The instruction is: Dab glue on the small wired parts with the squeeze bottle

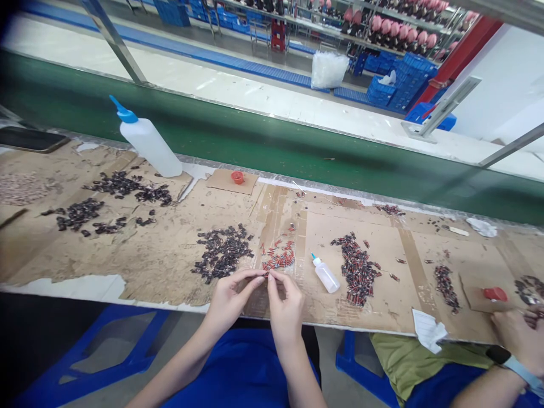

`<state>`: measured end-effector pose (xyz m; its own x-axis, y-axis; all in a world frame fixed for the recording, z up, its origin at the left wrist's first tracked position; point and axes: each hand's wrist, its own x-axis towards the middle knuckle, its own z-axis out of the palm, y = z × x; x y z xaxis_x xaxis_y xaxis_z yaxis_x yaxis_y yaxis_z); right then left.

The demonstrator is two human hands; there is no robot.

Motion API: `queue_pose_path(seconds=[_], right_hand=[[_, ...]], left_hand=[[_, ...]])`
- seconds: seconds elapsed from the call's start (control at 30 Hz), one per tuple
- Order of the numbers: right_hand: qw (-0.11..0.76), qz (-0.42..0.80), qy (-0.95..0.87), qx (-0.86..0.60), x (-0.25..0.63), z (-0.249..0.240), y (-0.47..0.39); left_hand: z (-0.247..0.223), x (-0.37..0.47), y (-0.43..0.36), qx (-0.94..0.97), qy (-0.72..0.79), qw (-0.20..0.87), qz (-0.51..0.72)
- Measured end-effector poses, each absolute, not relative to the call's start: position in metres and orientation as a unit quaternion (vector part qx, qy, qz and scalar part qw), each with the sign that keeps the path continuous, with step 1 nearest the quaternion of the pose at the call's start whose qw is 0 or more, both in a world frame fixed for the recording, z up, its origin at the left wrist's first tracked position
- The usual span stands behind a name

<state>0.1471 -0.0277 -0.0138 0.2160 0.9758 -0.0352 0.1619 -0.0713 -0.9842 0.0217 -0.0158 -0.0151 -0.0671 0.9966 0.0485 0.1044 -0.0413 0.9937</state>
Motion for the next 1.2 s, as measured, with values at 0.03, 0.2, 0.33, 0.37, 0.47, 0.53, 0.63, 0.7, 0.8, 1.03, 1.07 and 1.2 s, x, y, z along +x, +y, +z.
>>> queue_pose_path(seconds=[0.03, 0.2, 0.33, 0.37, 0.47, 0.53, 0.63, 0.7, 0.8, 1.03, 1.07, 1.2], right_hand=[[0.495, 0.395, -0.484, -0.604, 0.147, -0.015, -0.028], [0.499, 0.327, -0.549, -0.585, 0.15, -0.01, -0.028], [0.498, 0.326, -0.564, -0.573, 0.152, -0.003, -0.026], [0.497, 0.334, -0.563, -0.57, 0.153, -0.002, -0.026], [0.489, 0.368, -0.558, -0.56, 0.156, -0.003, -0.025], [0.489, 0.383, -0.548, -0.56, 0.159, -0.003, -0.024], [0.502, 0.385, -0.523, -0.571, 0.163, -0.003, -0.025], [0.511, 0.38, -0.509, -0.579, 0.168, -0.002, -0.026], [0.516, 0.362, -0.496, -0.597, 0.183, 0.001, -0.029], [0.483, 0.062, -0.49, -0.723, 0.249, 0.006, -0.019], [0.442, 0.023, -0.518, -0.732, 0.256, 0.004, -0.018], [0.318, -0.013, -0.594, -0.739, 0.267, -0.011, -0.014]], left_hand=[[-0.014, 0.022, -0.016, 0.51, 0.532, 0.456, 0.5], [-0.011, 0.024, -0.014, 0.492, 0.532, 0.484, 0.49], [-0.009, 0.026, -0.013, 0.495, 0.542, 0.464, 0.495], [-0.009, 0.027, -0.013, 0.494, 0.542, 0.464, 0.498], [-0.008, 0.029, -0.014, 0.483, 0.53, 0.48, 0.506], [-0.009, 0.031, -0.014, 0.476, 0.518, 0.494, 0.511], [-0.01, 0.039, -0.014, 0.472, 0.499, 0.515, 0.513], [-0.01, 0.046, -0.014, 0.475, 0.491, 0.52, 0.513], [-0.008, 0.051, -0.012, 0.52, 0.478, 0.509, 0.492], [-0.019, 0.005, 0.014, 0.733, 0.508, 0.203, 0.405], [-0.023, -0.003, 0.017, 0.747, 0.523, 0.162, 0.376], [-0.031, -0.022, 0.028, 0.8, 0.514, 0.078, 0.298]])
